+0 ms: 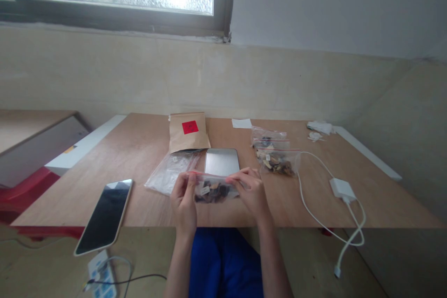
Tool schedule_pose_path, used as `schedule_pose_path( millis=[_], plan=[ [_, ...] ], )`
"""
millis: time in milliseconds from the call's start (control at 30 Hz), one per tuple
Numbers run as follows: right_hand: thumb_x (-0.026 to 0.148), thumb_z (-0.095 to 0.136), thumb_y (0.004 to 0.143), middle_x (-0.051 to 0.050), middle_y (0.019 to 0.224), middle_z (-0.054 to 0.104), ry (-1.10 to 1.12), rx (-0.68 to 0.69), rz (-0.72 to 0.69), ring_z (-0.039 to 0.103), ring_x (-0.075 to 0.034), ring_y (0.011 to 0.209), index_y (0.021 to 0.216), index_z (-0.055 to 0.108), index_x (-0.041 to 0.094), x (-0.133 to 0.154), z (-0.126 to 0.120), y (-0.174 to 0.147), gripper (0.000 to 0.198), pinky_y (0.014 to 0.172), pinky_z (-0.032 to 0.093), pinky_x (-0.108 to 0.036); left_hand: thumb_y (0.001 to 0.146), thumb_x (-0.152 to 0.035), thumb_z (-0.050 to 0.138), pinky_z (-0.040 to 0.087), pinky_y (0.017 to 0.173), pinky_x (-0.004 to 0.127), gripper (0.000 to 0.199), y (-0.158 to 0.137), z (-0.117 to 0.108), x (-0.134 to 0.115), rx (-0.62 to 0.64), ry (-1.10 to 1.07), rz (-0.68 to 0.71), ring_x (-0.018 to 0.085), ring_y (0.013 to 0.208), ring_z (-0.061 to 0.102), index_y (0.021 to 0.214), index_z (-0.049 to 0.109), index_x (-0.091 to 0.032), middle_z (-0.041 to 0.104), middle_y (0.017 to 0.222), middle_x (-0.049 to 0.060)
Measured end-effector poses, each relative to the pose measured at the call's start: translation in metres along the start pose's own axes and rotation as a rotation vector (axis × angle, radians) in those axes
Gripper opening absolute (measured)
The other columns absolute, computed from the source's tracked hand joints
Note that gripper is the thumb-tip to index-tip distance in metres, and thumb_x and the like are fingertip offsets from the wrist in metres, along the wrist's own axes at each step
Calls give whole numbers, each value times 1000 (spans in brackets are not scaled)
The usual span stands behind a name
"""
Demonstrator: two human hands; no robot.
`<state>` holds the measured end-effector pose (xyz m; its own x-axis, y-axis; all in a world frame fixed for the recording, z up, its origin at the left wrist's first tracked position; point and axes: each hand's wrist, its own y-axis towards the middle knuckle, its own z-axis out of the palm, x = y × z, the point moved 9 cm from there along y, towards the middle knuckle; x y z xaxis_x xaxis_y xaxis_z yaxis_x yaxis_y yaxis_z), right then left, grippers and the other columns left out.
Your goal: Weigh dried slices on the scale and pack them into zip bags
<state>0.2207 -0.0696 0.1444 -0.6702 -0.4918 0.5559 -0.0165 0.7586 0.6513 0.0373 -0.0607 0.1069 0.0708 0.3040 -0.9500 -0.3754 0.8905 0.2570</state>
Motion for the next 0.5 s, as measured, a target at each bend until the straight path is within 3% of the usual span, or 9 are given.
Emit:
schedule_pose_path(
  millis=[200,367,500],
  plan=[
    [31,56,85,-1,65,66,28,-18,9,56,-15,66,68,68,21,-1,-5,-1,23,68,38,-28,81,-38,54,37,63,20,25,-1,-2,5,-36,-87,-20,10,65,48,68,60,-18,54,64,-2],
    [40,57,82,-1,71,69,111,81,101,58,-17,70,72,69,22,-15,-2,-2,24,68,40,-28,80,-34,54,36,61,19,24,0,-4,12,-92,-178,-80,8,59,44,63,56,-18,49,60,-4],
    [43,54,84,-1,69,69,146,79,192,59,-17,69,69,68,22,-34,-7,-6,29,67,40,-28,78,-29,53,36,59,18,22,-1,-1,18,-104,-259,-151,8,56,44,60,53,-18,48,56,-5]
  ],
)
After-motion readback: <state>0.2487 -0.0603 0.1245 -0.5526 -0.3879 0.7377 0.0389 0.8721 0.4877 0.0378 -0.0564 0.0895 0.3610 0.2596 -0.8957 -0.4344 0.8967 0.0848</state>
